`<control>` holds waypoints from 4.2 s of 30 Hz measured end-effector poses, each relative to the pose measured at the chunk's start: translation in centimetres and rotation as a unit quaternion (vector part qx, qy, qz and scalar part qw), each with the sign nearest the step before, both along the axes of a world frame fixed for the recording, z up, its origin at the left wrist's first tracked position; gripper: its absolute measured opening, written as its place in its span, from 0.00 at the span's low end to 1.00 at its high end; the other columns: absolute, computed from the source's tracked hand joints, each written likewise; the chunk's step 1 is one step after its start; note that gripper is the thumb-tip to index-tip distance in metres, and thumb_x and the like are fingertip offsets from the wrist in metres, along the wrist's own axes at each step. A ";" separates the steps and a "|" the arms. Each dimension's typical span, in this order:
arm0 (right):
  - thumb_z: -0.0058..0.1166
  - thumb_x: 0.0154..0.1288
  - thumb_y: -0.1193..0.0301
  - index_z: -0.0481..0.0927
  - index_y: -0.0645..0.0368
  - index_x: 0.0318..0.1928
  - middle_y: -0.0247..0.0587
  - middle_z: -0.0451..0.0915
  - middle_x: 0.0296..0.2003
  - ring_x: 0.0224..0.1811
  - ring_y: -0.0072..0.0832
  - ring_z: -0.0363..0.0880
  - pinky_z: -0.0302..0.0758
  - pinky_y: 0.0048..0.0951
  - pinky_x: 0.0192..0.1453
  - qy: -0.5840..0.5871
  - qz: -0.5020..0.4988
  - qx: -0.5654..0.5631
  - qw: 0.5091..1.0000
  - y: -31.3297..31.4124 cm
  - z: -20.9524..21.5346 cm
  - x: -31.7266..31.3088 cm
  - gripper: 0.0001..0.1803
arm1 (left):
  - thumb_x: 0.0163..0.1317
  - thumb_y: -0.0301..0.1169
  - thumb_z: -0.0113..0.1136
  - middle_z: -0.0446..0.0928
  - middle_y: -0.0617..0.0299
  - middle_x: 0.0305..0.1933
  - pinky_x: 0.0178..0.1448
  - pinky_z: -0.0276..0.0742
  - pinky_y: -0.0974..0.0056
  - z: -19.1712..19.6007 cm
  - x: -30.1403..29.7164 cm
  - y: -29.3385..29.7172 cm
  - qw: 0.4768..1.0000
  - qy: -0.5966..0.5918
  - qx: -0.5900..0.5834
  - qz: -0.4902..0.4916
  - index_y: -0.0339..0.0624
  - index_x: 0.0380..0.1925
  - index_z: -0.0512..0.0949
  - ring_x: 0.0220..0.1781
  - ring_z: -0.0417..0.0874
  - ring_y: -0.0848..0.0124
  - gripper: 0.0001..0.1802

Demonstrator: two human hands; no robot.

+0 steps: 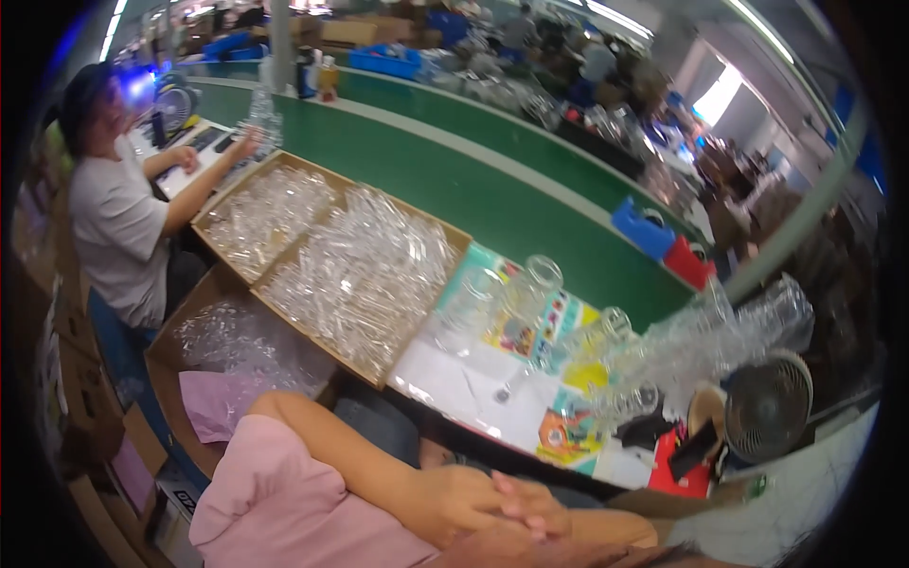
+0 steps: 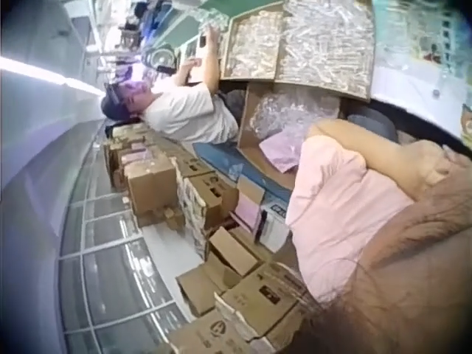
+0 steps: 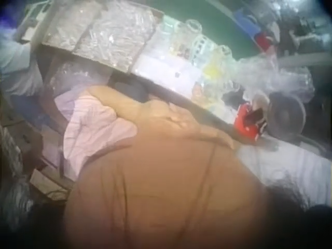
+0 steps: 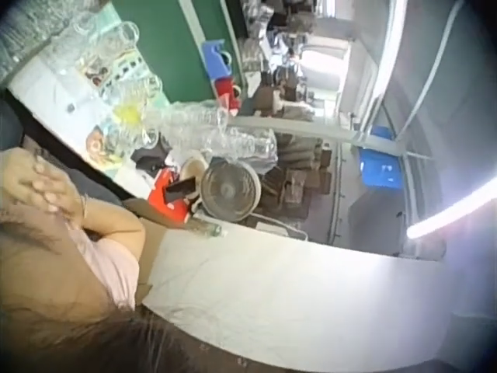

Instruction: Assembling small glass components into glass mugs at a factory workstation.

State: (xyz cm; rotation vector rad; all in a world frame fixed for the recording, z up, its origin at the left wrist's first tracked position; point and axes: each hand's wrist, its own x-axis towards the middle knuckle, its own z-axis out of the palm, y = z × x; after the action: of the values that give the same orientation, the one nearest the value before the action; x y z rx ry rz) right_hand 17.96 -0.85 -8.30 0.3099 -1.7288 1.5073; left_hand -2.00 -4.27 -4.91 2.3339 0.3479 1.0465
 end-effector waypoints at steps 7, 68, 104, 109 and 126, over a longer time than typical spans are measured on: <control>0.40 0.66 0.62 0.70 0.56 0.47 0.56 0.70 0.50 0.51 0.49 0.72 0.68 0.48 0.57 0.000 -0.134 -0.126 0.983 1.1 -1.1 -1.7 0.15 | 0.53 0.43 0.61 0.72 0.55 0.52 0.48 0.75 0.61 2.2 0.4 0.6 0.983 -0.169 -0.004 0.068 0.44 0.58 0.66 0.47 0.77 0.53 0.32; 0.35 0.64 0.46 0.60 0.62 0.60 0.55 0.58 0.59 0.62 0.42 0.59 0.52 0.48 0.66 -0.166 0.028 -0.066 0.984 3.0 1.1 -2.7 0.35 | 0.51 0.59 0.57 0.56 0.43 0.63 0.68 0.46 0.51 -3.5 0.3 1.8 0.967 -0.132 -0.216 -0.014 0.36 0.61 0.59 0.67 0.53 0.49 0.46; 0.44 0.61 0.46 0.54 0.67 0.63 0.55 0.67 0.56 0.56 0.41 0.69 0.63 0.40 0.62 -0.159 -0.026 -0.554 0.817 1.1 4.1 0.2 0.42 | 0.44 0.45 0.70 0.68 0.54 0.55 0.62 0.62 0.62 -4.3 2.7 2.9 0.839 -0.157 -0.511 -0.099 0.34 0.59 0.58 0.58 0.68 0.69 0.46; 0.31 0.64 0.50 0.55 0.66 0.63 0.53 0.62 0.59 0.60 0.40 0.64 0.62 0.42 0.64 -0.223 0.049 -0.473 0.851 -0.6 4.4 2.0 0.36 | 0.45 0.45 0.70 0.69 0.53 0.54 0.60 0.64 0.63 -3.7 3.1 2.0 0.845 -0.122 -0.490 -0.179 0.32 0.58 0.59 0.57 0.69 0.69 0.45; 0.36 0.63 0.46 0.52 0.56 0.66 0.53 0.59 0.61 0.62 0.41 0.61 0.60 0.43 0.64 -0.224 0.048 -0.398 0.888 2.8 1.3 0.1 0.37 | 0.47 0.40 0.67 0.68 0.53 0.56 0.62 0.62 0.61 -3.8 0.5 4.1 0.927 -0.002 -0.374 -0.029 0.36 0.59 0.58 0.58 0.68 0.65 0.42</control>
State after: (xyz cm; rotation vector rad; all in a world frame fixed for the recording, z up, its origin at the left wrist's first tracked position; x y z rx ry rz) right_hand 18.08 1.95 -6.99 -0.4187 -1.2538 2.3414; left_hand -1.50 -0.13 -8.73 1.6401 0.5582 0.7123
